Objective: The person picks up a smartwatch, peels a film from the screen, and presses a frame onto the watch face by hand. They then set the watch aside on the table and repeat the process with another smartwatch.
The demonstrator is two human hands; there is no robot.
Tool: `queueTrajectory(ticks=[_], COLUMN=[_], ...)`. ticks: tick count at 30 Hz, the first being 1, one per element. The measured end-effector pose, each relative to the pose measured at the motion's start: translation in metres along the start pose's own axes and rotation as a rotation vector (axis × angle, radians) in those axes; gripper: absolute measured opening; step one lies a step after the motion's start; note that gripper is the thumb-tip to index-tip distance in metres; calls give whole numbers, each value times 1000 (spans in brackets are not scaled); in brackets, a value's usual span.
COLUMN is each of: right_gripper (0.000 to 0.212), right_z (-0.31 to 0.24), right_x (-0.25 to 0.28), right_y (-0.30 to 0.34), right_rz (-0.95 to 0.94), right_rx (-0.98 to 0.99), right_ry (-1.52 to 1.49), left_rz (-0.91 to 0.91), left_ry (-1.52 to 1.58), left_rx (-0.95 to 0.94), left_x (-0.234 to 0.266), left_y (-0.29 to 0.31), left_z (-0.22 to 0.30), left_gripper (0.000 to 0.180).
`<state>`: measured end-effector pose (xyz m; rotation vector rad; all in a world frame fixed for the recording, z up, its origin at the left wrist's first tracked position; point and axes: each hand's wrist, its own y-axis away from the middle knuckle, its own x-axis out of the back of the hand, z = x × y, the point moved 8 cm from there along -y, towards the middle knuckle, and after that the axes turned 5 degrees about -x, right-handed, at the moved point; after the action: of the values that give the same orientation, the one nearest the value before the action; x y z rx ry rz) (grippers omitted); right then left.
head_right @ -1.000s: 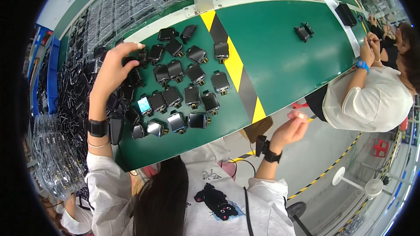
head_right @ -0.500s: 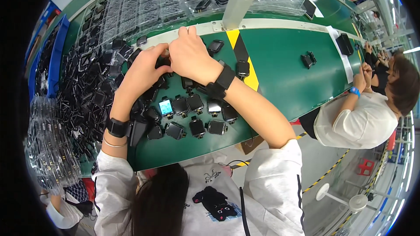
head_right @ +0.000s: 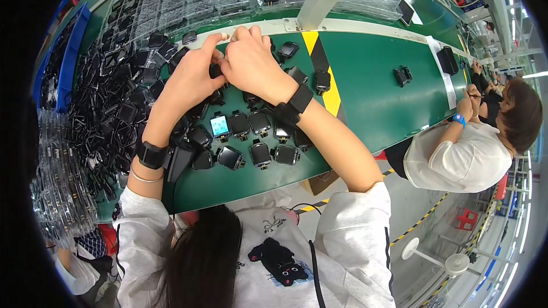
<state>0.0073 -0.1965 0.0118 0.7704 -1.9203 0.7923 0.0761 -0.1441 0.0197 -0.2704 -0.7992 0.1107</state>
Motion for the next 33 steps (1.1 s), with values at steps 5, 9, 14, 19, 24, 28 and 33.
queueTrajectory(ticks=[5,9,14,19,24,28,33], right_gripper=[11,12,12,13,6,8,18], right_z=[3,-3,4,117,236,275,296], right_x=[6,65,161,46,-148,-206,-207], right_y=[2,26,169,335,469,501,506], right_rz=[29,-31,119,76,507,461,310], right_rx=[45,-44,138,-366,-1492,-1710,-1701], right_ry=[36,-649,-1134,-1582,-1196,-845,-430], left_rz=[19,-6,132,108,3,46,117], left_ry=[-11,-5,-147,-137,-183,-231,-216], left_rx=[-30,-9,-95,66,54,3,40], left_x=[-4,-4,12,28,8,6,23], left_y=[-2,1,20,36,41,44,60], left_z=[1,1,5,17,25,31,33], left_gripper=[58,59,59,41,30,26,26])
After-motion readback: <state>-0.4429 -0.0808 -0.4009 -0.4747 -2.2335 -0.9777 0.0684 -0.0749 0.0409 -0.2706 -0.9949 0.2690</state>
